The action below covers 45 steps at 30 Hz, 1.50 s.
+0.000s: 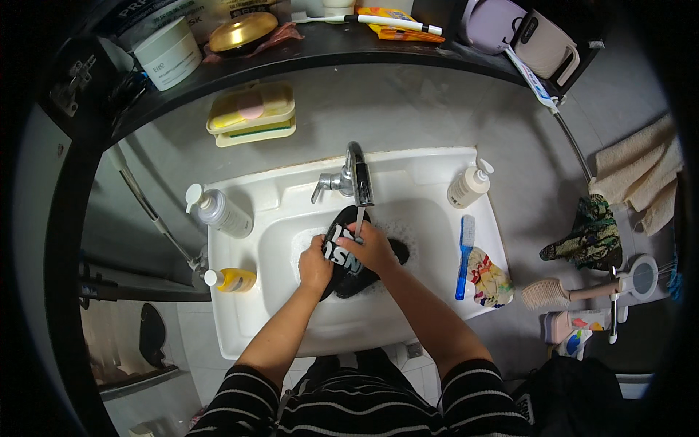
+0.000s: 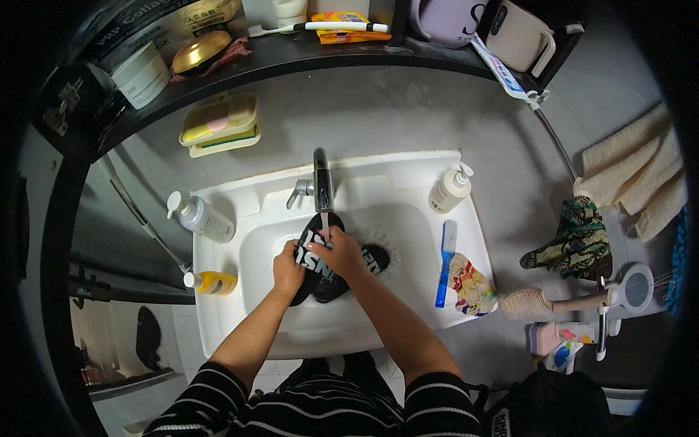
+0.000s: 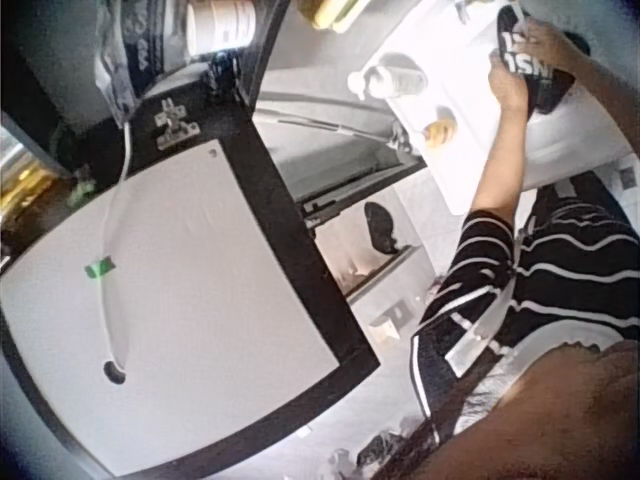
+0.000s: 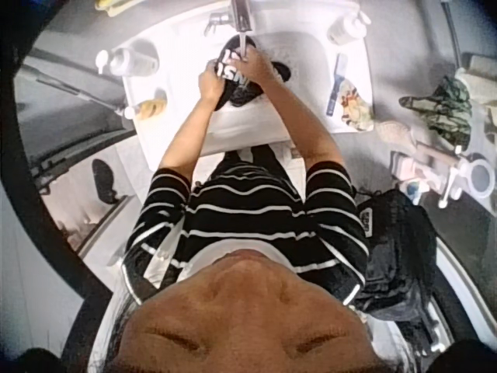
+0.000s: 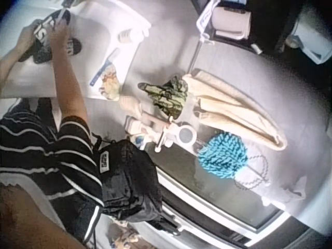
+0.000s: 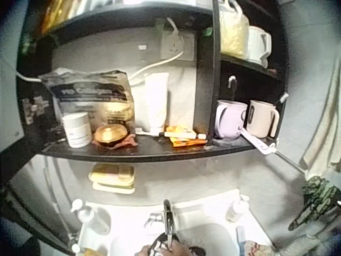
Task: The person scrubs a pair of black slippers with a blue brush in a bathroom sink. They rinse the slippers under running water and then wipe the sink with a cloth.
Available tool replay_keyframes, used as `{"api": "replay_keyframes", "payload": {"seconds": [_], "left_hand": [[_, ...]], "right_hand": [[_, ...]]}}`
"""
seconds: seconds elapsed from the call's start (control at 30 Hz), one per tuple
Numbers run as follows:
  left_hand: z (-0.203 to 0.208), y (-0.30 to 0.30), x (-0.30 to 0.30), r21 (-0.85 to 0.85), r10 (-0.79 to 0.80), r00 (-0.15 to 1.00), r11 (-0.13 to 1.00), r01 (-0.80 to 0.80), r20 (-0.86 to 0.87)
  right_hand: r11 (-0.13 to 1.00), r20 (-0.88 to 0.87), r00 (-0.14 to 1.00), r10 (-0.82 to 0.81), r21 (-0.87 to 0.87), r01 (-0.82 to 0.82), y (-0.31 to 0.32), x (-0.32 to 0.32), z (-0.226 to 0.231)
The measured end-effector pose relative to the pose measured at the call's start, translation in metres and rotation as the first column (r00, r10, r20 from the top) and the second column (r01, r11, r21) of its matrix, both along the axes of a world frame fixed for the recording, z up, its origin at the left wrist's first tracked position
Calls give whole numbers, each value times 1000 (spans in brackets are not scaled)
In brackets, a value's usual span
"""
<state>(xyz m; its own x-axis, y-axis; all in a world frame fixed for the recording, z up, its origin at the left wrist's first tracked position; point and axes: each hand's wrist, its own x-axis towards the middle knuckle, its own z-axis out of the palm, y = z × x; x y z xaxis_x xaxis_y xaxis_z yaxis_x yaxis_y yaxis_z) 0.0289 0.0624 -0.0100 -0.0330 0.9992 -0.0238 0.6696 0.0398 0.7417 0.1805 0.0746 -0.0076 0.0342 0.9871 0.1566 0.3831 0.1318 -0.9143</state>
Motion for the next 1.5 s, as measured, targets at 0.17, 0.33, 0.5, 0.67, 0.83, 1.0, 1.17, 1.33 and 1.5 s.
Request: {"api": "replay_keyframes", "payload": {"seconds": [0.17,0.33,0.5,0.67,0.83,1.0,1.17,1.33,1.5], "left_hand": [[14,1,6,62,-101,965,991,119,-241],[17,3,4,99,-76,975,990,98,-207],[23,1,2,147,-148,940,968,201,-309],[22,-2,7,232,-166,936,942,244,-311],[16,0,1,278,-158,937,928,248,-311],[15,-1,3,297,-170,936,917,264,-308],[20,1,4,282,-174,949,927,248,-261],[20,4,7,180,-122,989,974,135,-84],[10,11,0,66,-140,969,989,129,202]], "right_hand": [[965,16,998,-55,-257,57,1,-10,4],[947,-381,924,39,-281,-156,7,-1,-6],[864,-550,822,-146,-476,-166,-3,1,14],[827,-426,869,-252,-561,-35,-2,-2,25],[875,-563,808,-175,-466,-135,-8,6,22],[874,-579,785,-219,-475,-107,-11,1,32],[893,-507,856,-98,-425,-149,-10,5,23],[949,-505,858,96,-213,-232,-6,9,4],[988,42,996,80,-132,-74,-6,14,34]]}}
